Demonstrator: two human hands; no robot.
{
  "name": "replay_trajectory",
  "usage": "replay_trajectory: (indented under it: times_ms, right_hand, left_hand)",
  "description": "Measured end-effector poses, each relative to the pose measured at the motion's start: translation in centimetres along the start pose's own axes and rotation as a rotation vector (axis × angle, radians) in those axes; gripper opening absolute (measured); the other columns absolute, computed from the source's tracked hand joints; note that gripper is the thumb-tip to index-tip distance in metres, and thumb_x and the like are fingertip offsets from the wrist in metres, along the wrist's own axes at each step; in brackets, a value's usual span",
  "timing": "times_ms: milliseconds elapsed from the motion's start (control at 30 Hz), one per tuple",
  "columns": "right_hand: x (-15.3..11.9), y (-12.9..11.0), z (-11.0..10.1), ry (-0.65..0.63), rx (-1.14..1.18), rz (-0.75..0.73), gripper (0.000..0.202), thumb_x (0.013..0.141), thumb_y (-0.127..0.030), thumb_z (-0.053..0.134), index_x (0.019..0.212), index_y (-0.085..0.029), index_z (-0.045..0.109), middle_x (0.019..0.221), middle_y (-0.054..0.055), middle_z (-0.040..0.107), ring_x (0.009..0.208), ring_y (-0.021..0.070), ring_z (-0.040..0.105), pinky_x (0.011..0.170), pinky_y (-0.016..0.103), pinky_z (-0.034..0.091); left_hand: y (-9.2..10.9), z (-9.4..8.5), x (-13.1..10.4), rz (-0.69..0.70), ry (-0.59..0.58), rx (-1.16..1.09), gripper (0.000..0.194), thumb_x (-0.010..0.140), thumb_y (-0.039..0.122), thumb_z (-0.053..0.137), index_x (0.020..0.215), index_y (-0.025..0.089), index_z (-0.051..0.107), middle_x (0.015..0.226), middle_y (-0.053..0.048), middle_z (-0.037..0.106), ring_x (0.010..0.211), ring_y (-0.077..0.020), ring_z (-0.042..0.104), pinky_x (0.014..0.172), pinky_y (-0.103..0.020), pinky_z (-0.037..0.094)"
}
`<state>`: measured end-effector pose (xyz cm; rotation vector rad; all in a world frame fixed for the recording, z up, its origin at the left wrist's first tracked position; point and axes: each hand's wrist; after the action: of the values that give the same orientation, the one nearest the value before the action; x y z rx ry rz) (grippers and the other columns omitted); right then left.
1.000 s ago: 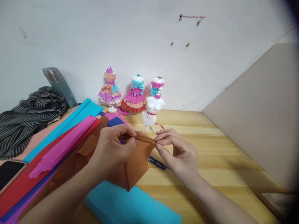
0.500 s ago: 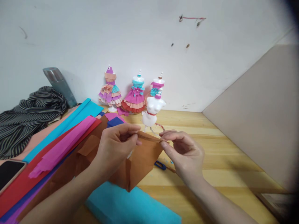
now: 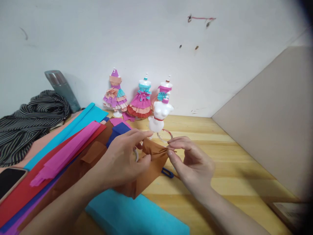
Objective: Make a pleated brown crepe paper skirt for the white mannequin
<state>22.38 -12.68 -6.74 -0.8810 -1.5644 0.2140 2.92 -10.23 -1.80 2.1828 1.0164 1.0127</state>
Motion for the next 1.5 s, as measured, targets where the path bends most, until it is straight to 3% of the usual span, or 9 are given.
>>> replay_trajectory:
  times_ms: [133,233,333,500,767,1000,1233,1433,1500]
  right_hand:
    - [0.0,0.1,0.0,0.002,0.005,0.000,0.021,0.079,-0.005,0.062,0.090,-0.023,0.064,0.076,0.003,0.065,0.080,0.0207,0.062,0.075,0.041,0.051]
    - [-0.1,0.2,0.0,-0.004,0.006,-0.013,0.025,0.078,-0.002,0.062,0.091,-0.023,0.064,0.077,0.002,0.064,0.081,0.0204,0.062,0.079,0.042,0.051]
    - [-0.1,0.1,0.1,-0.010,0.000,-0.032,0.027,0.078,-0.001,0.062,0.092,-0.023,0.064,0.077,0.003,0.065,0.080,0.0205,0.061,0.077,0.042,0.050]
    - [-0.1,-0.3,0.2,-0.025,-0.049,-0.098,0.029,0.077,0.001,0.061,0.092,-0.024,0.064,0.076,0.003,0.065,0.079,0.0207,0.062,0.073,0.041,0.051]
    - [0.0,0.0,0.0,-0.001,0.017,-0.027,0.028,0.077,0.001,0.061,0.090,-0.023,0.065,0.076,0.002,0.064,0.079,0.0201,0.061,0.074,0.040,0.050]
    - [-0.1,0.1,0.0,0.014,0.045,-0.033,0.032,0.076,0.004,0.061,0.092,-0.023,0.065,0.079,0.002,0.064,0.081,0.0195,0.061,0.079,0.041,0.049]
    - [0.0,0.2,0.1,0.043,0.043,-0.058,0.033,0.075,0.005,0.062,0.090,-0.023,0.067,0.078,0.002,0.064,0.081,0.0197,0.061,0.076,0.040,0.049]
    - [-0.1,0.2,0.0,0.045,0.011,-0.094,0.033,0.075,0.005,0.061,0.091,-0.023,0.067,0.077,0.002,0.064,0.080,0.0198,0.061,0.076,0.040,0.049]
    - [-0.1,0.2,-0.1,0.040,0.000,-0.105,0.033,0.075,0.005,0.061,0.091,-0.023,0.067,0.077,0.002,0.064,0.080,0.0199,0.061,0.075,0.040,0.049]
  left_hand:
    - [0.1,-1.0,0.1,-0.042,-0.136,-0.078,0.062,0.065,0.036,0.080,0.123,0.024,0.062,0.117,-0.009,0.067,0.098,-0.0264,0.065,0.081,-0.036,0.055]
    - [-0.3,-1.0,-0.1,0.004,-0.123,-0.058,0.073,0.062,0.050,0.081,0.127,0.026,0.059,0.136,-0.012,0.055,0.121,-0.0322,0.055,0.099,-0.043,0.048]
    - [-0.7,-0.2,-0.2,0.063,-0.125,0.077,0.086,0.057,0.056,0.081,0.131,0.021,0.054,0.141,-0.015,0.050,0.127,-0.0348,0.050,0.103,-0.047,0.045]
    - [-0.9,0.9,-0.1,0.137,-0.042,0.260,0.061,0.067,0.031,0.081,0.121,0.018,0.056,0.132,-0.016,0.057,0.118,-0.0326,0.056,0.098,-0.049,0.049]
    - [-1.2,0.3,-0.1,0.262,0.007,0.130,0.014,0.078,0.009,0.066,0.081,0.018,0.056,0.138,-0.011,0.052,0.125,-0.0251,0.052,0.101,-0.038,0.046]
    - [-1.5,0.1,0.4,0.219,0.082,-0.020,0.012,0.079,0.007,0.064,0.075,0.018,0.065,0.109,-0.007,0.063,0.104,-0.0193,0.061,0.085,-0.031,0.050]
    - [-1.7,0.1,0.7,0.027,0.132,-0.069,0.013,0.073,0.008,0.069,0.067,0.017,0.063,0.079,0.000,0.058,0.078,-0.0138,0.057,0.070,-0.027,0.046]
    - [-2.1,-0.8,0.6,0.024,0.042,-0.069,0.010,0.074,0.015,0.071,0.080,0.019,0.064,0.089,-0.002,0.065,0.087,-0.0172,0.060,0.077,-0.030,0.047]
    - [-2.3,-1.0,0.4,-0.017,-0.011,-0.087,0.029,0.071,0.021,0.076,0.098,0.023,0.063,0.097,-0.002,0.067,0.093,-0.0195,0.062,0.077,-0.030,0.049]
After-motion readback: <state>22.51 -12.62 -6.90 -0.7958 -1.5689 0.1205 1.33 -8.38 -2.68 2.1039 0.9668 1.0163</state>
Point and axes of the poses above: each hand's wrist, its own x-axis towards the middle knuckle, its own z-axis out of the palm, y = z × x
